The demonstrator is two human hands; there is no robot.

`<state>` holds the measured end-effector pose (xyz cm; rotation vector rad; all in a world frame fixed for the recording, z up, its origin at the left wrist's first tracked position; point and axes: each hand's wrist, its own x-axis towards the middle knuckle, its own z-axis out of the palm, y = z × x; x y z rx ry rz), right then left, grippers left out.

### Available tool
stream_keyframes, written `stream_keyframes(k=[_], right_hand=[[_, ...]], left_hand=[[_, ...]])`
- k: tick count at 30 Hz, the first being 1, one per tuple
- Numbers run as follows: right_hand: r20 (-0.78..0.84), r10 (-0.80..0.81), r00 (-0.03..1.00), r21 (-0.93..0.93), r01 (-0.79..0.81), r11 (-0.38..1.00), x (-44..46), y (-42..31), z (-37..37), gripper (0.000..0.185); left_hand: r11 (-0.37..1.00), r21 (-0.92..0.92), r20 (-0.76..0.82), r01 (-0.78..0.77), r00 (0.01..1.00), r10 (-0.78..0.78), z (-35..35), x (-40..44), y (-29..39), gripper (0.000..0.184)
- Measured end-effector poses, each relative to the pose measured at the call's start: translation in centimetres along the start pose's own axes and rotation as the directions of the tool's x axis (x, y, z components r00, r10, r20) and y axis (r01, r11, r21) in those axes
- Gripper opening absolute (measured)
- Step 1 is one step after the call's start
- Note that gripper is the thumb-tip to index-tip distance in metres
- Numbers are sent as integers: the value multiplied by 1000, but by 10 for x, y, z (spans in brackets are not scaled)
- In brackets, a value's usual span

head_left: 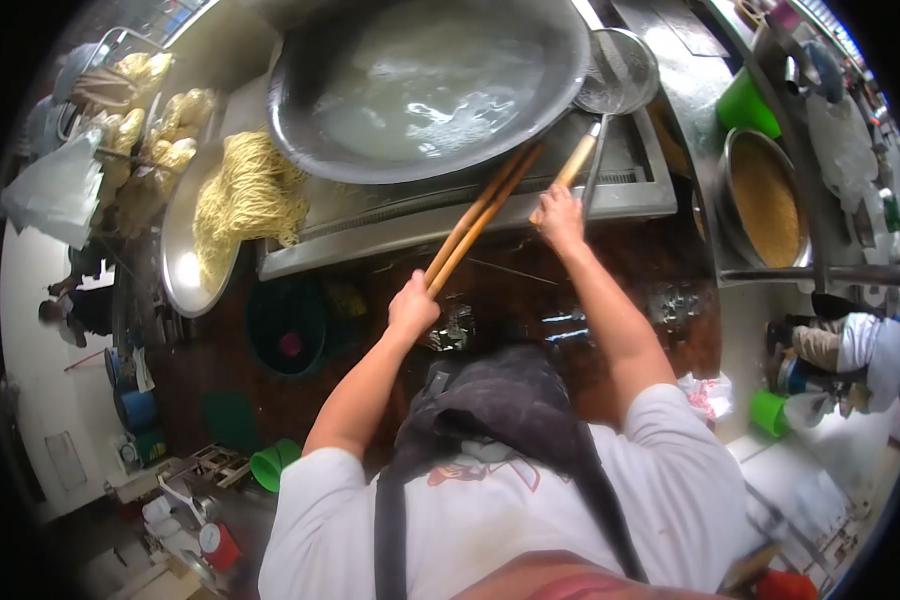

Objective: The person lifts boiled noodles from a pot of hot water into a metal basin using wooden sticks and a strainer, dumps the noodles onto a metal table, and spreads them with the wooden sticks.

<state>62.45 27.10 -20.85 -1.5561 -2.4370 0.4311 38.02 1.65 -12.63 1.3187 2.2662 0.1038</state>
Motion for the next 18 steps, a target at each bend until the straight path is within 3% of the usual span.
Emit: stream_keyframes(k=[3, 8, 10, 12, 14, 15, 18], right_hand=[[-284, -125, 951, 43, 143, 989, -17, -11, -3, 30], [-258, -245, 935, 278, 315, 907, -72, -78, -27, 23], [-182, -307, 934, 419, 356, 835, -97, -110, -23, 15], [79, -336, 938, 583, 230, 779, -123, -149, -25, 17], [462, -330, 823, 557, 21, 830, -142, -206, -46, 20], [457, -429, 779, 541, 140, 829, -150, -231, -43, 22], [607, -497, 620, 550, 123, 826, -173, -325, -23, 26]], left_hand=[[997, -18, 126, 70, 990, -67, -24, -60, -71, 37], [912, -315, 376, 263, 917, -134, -81, -180, -163, 36], [831, -397, 456, 389, 870, -189, -111, -225, -186, 35], [773, -451, 496, 446, 845, -198, -133, -255, -211, 35], [740, -493, 481, 458, 852, -208, -147, -285, -246, 35], [696, -543, 489, 470, 851, -193, -148, -296, -264, 37], [591, -669, 453, 452, 878, -159, -143, -296, -320, 41]])
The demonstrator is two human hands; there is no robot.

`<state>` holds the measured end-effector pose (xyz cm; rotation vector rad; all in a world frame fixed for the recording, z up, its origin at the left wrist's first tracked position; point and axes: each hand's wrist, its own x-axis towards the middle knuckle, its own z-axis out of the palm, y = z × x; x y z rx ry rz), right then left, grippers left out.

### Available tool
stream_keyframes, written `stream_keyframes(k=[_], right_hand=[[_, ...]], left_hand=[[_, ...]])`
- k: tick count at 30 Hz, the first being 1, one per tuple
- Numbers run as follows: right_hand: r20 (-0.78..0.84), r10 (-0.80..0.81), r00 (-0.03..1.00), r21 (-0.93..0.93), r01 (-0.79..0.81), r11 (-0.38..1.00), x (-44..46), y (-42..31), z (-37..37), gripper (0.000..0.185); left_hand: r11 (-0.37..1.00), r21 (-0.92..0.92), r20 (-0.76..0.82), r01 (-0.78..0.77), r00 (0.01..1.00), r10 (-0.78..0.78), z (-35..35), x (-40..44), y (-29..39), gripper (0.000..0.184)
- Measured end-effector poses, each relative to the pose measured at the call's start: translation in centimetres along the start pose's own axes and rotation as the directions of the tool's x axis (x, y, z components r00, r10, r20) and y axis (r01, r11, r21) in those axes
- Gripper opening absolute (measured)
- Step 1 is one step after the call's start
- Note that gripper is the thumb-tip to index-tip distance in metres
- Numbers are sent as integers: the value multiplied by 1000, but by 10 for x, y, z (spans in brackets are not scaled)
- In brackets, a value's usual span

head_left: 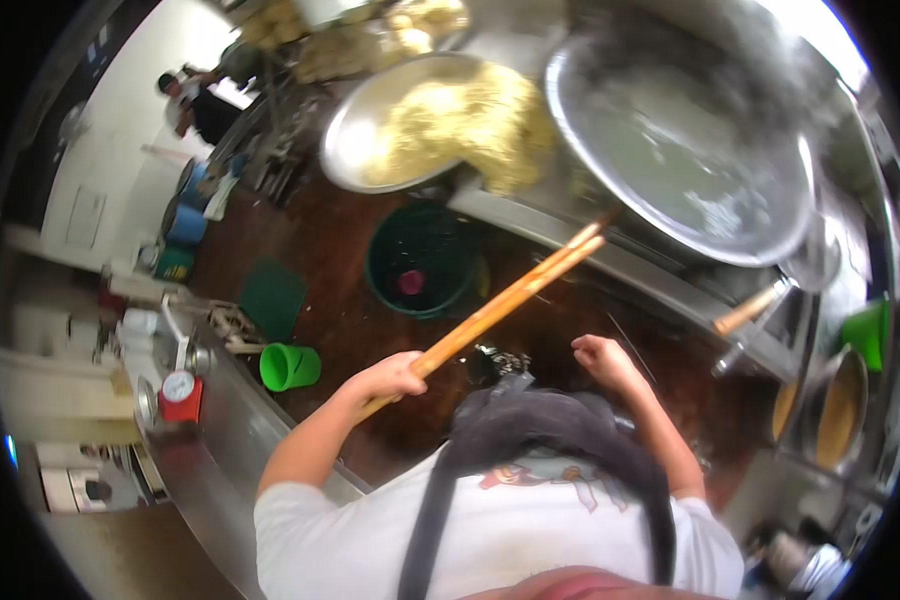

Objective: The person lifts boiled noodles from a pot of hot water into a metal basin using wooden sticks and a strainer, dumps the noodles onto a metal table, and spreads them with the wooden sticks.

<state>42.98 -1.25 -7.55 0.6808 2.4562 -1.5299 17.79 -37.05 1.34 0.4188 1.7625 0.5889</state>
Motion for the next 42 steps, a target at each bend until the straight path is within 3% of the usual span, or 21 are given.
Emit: stream_keyframes(k=[3, 5, 8, 11, 13, 15, 17, 18, 19, 23, 25, 27, 30, 31, 33, 37, 39, 40, 41, 42], right_hand=[[69, -83, 994, -2, 83, 997, 49, -72, 46, 34], [181, 25, 983, 184, -59, 981, 84, -112, 78, 39], [251, 121, 961, 388, -214, 896, 120, -159, 128, 48], [188, 213, 959, 736, -281, 616, 138, -193, 160, 45], [73, 250, 965, 882, -180, 436, 148, -209, 158, 39], [-57, 315, 947, 907, -83, 414, 166, -191, 154, 29], [-40, 252, 967, 962, -31, 272, 167, -174, 138, 19], [-100, 442, 891, 965, -22, 262, 154, -210, 124, 13], [-89, 496, 864, 954, -69, 291, 151, -200, 116, 8], [-63, 564, 823, 881, -220, 419, 114, -156, 83, 17], [-100, 612, 785, 823, -280, 494, 76, -150, 66, 22], [-206, 630, 749, 628, -392, 672, 44, -144, 59, 20], [-193, 713, 674, 562, -520, 644, 24, -96, 66, 15], [-203, 725, 658, 480, -579, 660, 24, -85, 69, 16], [-232, 743, 628, 308, -677, 668, 31, -72, 73, 16], [-327, 684, 652, 338, -595, 729, 40, -92, 76, 18], [-314, 681, 661, 361, -580, 730, 45, -105, 76, 19], [-302, 688, 660, 369, -585, 722, 42, -106, 79, 20], [-312, 683, 660, 284, -621, 730, 42, -93, 82, 21], [-329, 672, 663, 198, -648, 736, 49, -75, 83, 23]], left_hand=[[986, -68, 33, -152, 988, 154, -35, 38, -5, 44], [931, 64, -69, -360, 929, 364, -50, 102, -37, 44], [943, -188, -30, -274, 961, 273, -63, 132, 0, 52], [870, -489, 66, -69, 991, 116, -72, 143, 41, 51], [848, -525, 143, -76, 974, 175, -90, 159, 58, 46], [807, -584, 174, -90, 957, 233, -98, 185, 62, 42], [854, -518, 277, -53, 934, 226, -124, 161, 78, 34], [860, -500, 242, -104, 937, 254, -131, 160, 72, 28], [861, -484, 204, -153, 938, 282, -136, 162, 63, 22], [911, -337, 88, -238, 955, 282, -172, 151, 14, 11], [956, -128, -37, -265, 964, 263, -187, 111, -6, 14], [949, -154, 11, -275, 960, 280, -202, 87, -49, 26], [945, -264, 174, -191, 955, 242, -189, 104, -89, 55], [937, -247, 175, -248, 939, 295, -179, 133, -94, 49], [971, -21, -91, -238, 968, 235, -161, 166, -81, 42], [878, 103, -194, -468, 856, 479, -184, 136, -82, 37], [912, -186, -64, -367, 930, 361, -207, 90, -85, 41], [898, -233, -41, -373, 927, 374, -212, 86, -89, 44], [816, -116, -116, -566, 824, 555, -212, 99, -101, 41], [815, -231, -84, -532, 845, 528, -214, 87, -82, 39]])
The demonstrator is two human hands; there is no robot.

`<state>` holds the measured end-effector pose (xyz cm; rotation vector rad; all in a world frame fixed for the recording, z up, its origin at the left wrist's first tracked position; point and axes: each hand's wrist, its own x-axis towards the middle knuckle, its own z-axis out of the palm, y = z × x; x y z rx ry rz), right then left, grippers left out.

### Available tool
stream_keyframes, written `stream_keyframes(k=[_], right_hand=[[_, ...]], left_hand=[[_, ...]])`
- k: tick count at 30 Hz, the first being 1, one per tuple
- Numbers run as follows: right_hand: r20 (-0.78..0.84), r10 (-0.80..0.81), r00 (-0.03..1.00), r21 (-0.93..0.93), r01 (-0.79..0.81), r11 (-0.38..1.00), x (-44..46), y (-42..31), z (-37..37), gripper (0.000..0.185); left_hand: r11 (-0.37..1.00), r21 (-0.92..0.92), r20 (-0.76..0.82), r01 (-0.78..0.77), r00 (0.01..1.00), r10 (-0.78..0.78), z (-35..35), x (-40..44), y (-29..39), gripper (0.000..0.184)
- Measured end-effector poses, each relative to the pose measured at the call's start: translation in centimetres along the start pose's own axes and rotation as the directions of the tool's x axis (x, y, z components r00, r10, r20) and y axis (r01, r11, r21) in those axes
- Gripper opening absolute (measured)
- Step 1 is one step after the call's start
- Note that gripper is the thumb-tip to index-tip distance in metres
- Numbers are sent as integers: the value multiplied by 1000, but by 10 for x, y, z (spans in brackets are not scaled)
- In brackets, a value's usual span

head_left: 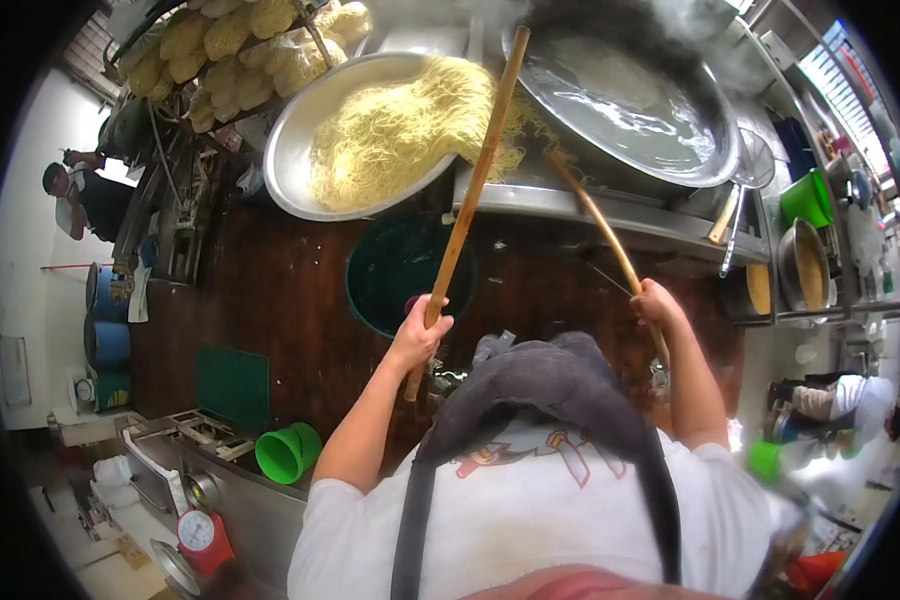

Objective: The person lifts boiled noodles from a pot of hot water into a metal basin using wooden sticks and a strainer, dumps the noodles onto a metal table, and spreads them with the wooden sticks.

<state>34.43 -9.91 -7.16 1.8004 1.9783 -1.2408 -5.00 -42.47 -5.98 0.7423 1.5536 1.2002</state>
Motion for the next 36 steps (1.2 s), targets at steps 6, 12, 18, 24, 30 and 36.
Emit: stream_keyframes(k=[6, 12, 18, 24, 30, 36], right_hand=[[-156, -120, 980, 8, 123, 992, -22, -28, -8, 26], [-139, -221, 965, -241, 184, 953, -17, -1, -28, 16], [-129, -152, 980, -61, 145, 988, -14, -29, -23, 26], [-67, -144, 987, -252, 123, 960, 31, -37, -29, 23], [-19, -131, 991, -105, 128, 986, 58, -62, -32, 28], [55, -106, 993, 5, 106, 994, 100, -97, -31, 27]], left_hand=[[962, 263, -63, -73, 994, 93, -21, -22, 3, 42], [838, 496, -245, 227, 963, -115, -61, -109, -68, 59], [759, 574, -349, 308, 930, -114, -45, -63, -51, 63], [776, 616, -310, 137, 947, 79, -21, 29, -31, 64], [825, 546, -320, 149, 947, 40, -9, 112, -5, 61], [820, 571, -247, 37, 960, 129, -32, 213, 4, 62]])
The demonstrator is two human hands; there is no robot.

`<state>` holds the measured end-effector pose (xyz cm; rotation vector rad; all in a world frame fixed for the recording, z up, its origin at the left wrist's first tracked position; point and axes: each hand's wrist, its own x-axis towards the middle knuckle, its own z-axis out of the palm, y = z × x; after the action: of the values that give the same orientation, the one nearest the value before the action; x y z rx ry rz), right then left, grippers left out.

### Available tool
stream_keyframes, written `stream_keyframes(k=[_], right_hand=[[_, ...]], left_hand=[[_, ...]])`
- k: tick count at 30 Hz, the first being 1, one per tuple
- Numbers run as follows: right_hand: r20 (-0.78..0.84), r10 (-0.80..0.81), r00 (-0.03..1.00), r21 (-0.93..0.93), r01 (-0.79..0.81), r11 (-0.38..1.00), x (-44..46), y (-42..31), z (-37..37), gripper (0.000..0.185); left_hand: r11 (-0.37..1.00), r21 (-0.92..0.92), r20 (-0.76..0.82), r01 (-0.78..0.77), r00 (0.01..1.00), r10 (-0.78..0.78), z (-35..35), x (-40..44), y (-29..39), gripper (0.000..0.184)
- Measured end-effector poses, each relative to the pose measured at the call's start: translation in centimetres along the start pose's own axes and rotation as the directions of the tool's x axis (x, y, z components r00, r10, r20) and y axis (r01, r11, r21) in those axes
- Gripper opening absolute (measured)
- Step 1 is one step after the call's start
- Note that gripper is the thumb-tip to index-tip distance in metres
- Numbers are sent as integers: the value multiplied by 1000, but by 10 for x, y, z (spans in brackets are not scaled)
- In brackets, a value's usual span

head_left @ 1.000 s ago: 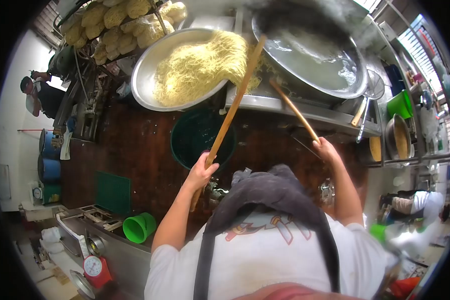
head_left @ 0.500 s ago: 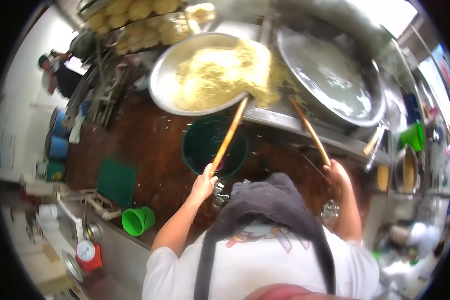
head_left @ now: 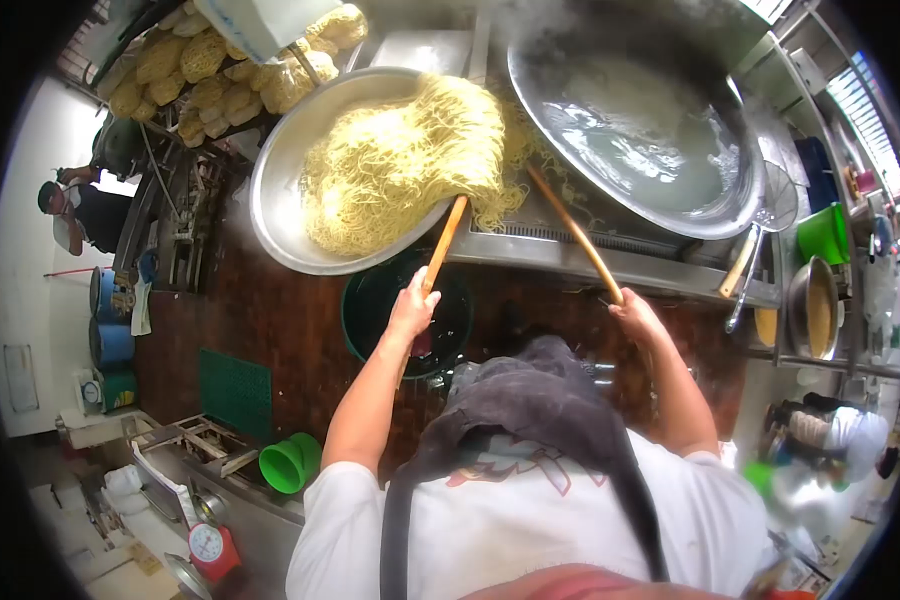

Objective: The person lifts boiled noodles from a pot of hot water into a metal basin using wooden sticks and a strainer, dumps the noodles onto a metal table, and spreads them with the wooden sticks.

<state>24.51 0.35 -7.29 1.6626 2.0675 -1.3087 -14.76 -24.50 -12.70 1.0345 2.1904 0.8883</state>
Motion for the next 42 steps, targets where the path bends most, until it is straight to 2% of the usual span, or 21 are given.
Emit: stream_keyframes(k=[2, 3, 5, 7, 9, 10, 11, 15, 17, 19, 21, 23, 25, 27, 30, 33, 37, 39, 40, 42], right_hand=[[-29, -41, 999, -9, 40, 999, 24, 4, 1, 26], [-18, 4, 1000, -30, -5, 1000, 20, -15, -8, 26], [-33, -5, 999, 16, 5, 1000, 24, -29, -19, 24], [-27, -37, 999, -19, 37, 999, 35, -28, -29, 23], [-22, -84, 996, -67, 82, 994, 45, -33, -38, 23], [-24, -112, 993, -97, 109, 989, 44, -40, -43, 23], [-24, -138, 990, -128, 134, 983, 42, -45, -49, 23], [97, -88, 991, -73, 95, 993, 53, -66, -63, 20], [148, -116, 982, -110, 133, 985, 71, -71, -59, 19], [143, -301, 943, -25, 307, 951, 118, -53, -29, 23], [99, -336, 937, -107, 346, 932, 133, -102, -18, 28], [180, -273, 945, -29, 283, 959, 170, -147, -3, 32], [168, -337, 927, 145, 314, 938, 235, -175, 27, 28], [207, -411, 888, 404, 305, 862, 298, -204, 46, 23], [245, -460, 854, 683, 185, 707, 347, -240, 56, 19], [236, -484, 842, 716, 186, 673, 326, -261, 39, 18], [231, -528, 817, 569, 327, 755, 298, -288, 26, 15], [200, -521, 830, 390, 421, 819, 278, -306, 17, 16], [181, -533, 827, 290, 473, 832, 264, -313, 15, 17], [97, -624, 776, 84, 618, 782, 260, -316, 26, 24]], left_hand=[[998, -39, -10, -51, 999, 51, -1, 31, 2, 60], [996, -69, -20, -62, 998, 61, 0, 43, 5, 59], [987, -147, -39, -70, 997, 65, 8, 62, -1, 61], [957, -290, -8, -8, 1000, 6, -9, 57, 32, 60], [944, -329, 5, 13, 1000, -12, -27, 54, 51, 56], [847, -512, 107, 143, 989, -102, -33, 54, 55, 59], [778, -591, 119, 214, 977, -178, -33, 52, 62, 59], [598, -750, 156, 283, 954, -255, -35, 68, 87, 46], [530, -796, 151, 292, 944, -293, -32, 77, 99, 30], [502, -800, 175, 327, 929, -326, -31, 84, 110, 18], [470, -815, 194, 340, 924, -330, -34, 87, 124, 12], [429, -835, 217, 345, 923, -318, -36, 91, 127, 12], [429, -830, 223, 356, 917, -331, -36, 93, 135, 13], [418, -830, 240, 370, 913, -331, -37, 95, 136, 14], [423, -827, 229, 371, 909, -348, -39, 95, 142, 18], [405, -845, 220, 350, 916, -335, -48, 99, 141, 19], [347, -884, 193, 314, 920, -341, -64, 102, 145, 15], [321, -909, 166, 265, 938, -304, -78, 99, 141, 15], [289, -925, 141, 248, 928, -344, -88, 94, 147, 14], [332, -929, 58, 165, 949, -309, -105, 88, 138, 27]])
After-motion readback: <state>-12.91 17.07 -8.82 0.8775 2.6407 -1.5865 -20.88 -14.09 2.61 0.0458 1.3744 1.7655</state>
